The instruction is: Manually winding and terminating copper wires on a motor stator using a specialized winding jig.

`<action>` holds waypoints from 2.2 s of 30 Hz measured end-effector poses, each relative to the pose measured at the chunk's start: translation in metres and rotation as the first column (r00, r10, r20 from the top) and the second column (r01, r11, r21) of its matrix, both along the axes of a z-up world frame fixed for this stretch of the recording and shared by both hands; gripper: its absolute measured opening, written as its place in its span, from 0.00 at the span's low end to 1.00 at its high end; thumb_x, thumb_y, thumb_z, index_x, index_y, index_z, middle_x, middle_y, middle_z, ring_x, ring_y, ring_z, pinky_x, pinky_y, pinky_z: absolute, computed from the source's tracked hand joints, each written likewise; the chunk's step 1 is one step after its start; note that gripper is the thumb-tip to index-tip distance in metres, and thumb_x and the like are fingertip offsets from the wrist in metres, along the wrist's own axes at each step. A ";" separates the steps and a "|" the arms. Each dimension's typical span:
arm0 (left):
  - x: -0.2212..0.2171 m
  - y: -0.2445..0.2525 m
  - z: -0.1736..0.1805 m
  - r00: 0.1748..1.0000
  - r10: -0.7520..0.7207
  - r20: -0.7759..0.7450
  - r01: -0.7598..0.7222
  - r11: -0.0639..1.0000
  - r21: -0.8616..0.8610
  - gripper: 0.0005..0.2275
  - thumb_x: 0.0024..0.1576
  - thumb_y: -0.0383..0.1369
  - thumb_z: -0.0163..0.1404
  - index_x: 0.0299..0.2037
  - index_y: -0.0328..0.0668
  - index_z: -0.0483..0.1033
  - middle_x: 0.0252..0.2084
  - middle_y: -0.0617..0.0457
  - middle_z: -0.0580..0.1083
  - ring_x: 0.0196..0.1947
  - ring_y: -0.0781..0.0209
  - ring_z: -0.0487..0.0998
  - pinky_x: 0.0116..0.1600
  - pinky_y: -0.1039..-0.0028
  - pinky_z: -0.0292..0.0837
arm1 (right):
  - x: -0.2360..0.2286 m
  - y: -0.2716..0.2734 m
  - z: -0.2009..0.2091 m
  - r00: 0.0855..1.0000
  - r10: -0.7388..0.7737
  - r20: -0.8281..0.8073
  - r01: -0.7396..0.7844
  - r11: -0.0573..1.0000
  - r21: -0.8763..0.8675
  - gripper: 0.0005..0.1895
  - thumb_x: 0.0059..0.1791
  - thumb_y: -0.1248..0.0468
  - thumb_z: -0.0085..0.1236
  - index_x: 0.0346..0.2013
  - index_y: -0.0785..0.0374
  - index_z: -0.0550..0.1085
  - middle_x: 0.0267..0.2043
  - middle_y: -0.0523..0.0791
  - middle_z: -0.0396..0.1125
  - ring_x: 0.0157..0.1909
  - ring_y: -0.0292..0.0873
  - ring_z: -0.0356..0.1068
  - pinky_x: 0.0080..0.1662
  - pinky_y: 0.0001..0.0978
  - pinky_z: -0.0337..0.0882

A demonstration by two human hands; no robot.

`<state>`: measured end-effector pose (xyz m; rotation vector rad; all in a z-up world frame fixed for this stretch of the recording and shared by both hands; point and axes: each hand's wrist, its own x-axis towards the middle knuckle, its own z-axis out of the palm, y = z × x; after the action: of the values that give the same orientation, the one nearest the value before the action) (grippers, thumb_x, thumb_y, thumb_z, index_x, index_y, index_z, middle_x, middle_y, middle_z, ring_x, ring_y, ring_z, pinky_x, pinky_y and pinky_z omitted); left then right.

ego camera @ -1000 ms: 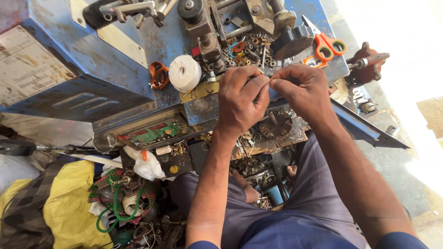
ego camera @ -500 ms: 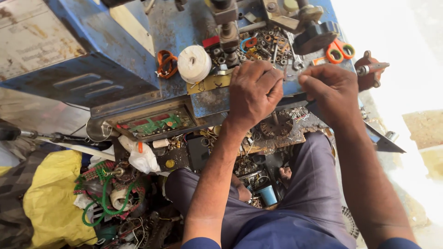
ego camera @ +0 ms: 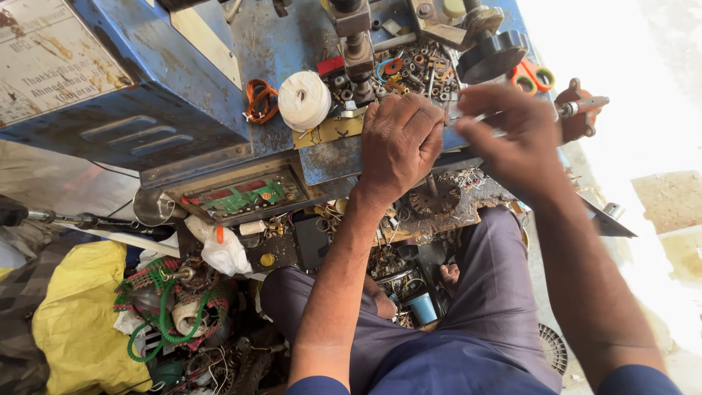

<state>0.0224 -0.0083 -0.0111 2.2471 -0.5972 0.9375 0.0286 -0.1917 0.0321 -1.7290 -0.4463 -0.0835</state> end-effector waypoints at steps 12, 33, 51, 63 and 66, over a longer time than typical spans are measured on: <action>0.001 0.002 -0.001 0.999 -0.030 0.023 0.030 1.000 -0.007 0.05 0.57 0.28 0.57 0.41 0.46 0.75 0.40 0.58 0.72 0.41 0.58 0.72 0.48 0.62 0.62 | 0.016 -0.003 -0.048 0.986 -0.167 -0.022 0.161 0.972 -0.170 0.10 0.47 0.75 0.51 0.41 0.67 0.76 0.37 0.47 0.74 0.38 0.33 0.72 0.42 0.27 0.74; 0.003 -0.002 0.003 0.999 -0.047 -0.027 0.047 0.999 0.005 0.05 0.58 0.29 0.57 0.39 0.47 0.73 0.39 0.57 0.72 0.40 0.56 0.72 0.50 0.62 0.63 | -0.025 0.003 -0.047 0.896 -0.164 0.412 0.262 0.946 -0.193 0.05 0.52 0.70 0.65 0.42 0.64 0.81 0.40 0.47 0.74 0.37 0.38 0.75 0.39 0.28 0.73; 0.002 0.001 0.004 0.999 -0.046 0.021 0.046 0.999 -0.024 0.06 0.58 0.27 0.57 0.41 0.45 0.74 0.39 0.56 0.72 0.41 0.56 0.74 0.48 0.62 0.62 | 0.007 -0.011 -0.028 0.773 0.119 0.623 0.281 0.816 -0.505 0.12 0.51 0.65 0.67 0.48 0.61 0.78 0.45 0.47 0.72 0.39 0.47 0.74 0.40 0.35 0.73; 0.001 0.001 0.001 0.998 -0.056 0.039 0.058 0.997 -0.055 0.06 0.56 0.27 0.58 0.40 0.45 0.74 0.38 0.56 0.72 0.38 0.56 0.73 0.46 0.62 0.63 | 0.023 -0.004 -0.021 0.965 -0.002 -0.261 -0.102 0.917 -0.386 0.09 0.55 0.62 0.53 0.36 0.64 0.77 0.22 0.44 0.64 0.25 0.38 0.66 0.28 0.32 0.64; 0.000 0.002 0.006 0.998 -0.054 0.044 0.056 0.997 -0.049 0.06 0.55 0.27 0.57 0.39 0.45 0.74 0.38 0.55 0.72 0.39 0.55 0.73 0.47 0.61 0.64 | 0.022 -0.005 -0.015 0.935 -0.040 -0.353 -0.096 0.928 -0.359 0.11 0.54 0.61 0.52 0.36 0.64 0.78 0.23 0.45 0.66 0.24 0.38 0.67 0.27 0.33 0.65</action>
<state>0.0222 -0.0061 -0.0055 2.1603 -0.6440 0.9642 0.0503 -0.1969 0.0171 -2.0567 -0.2250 0.3547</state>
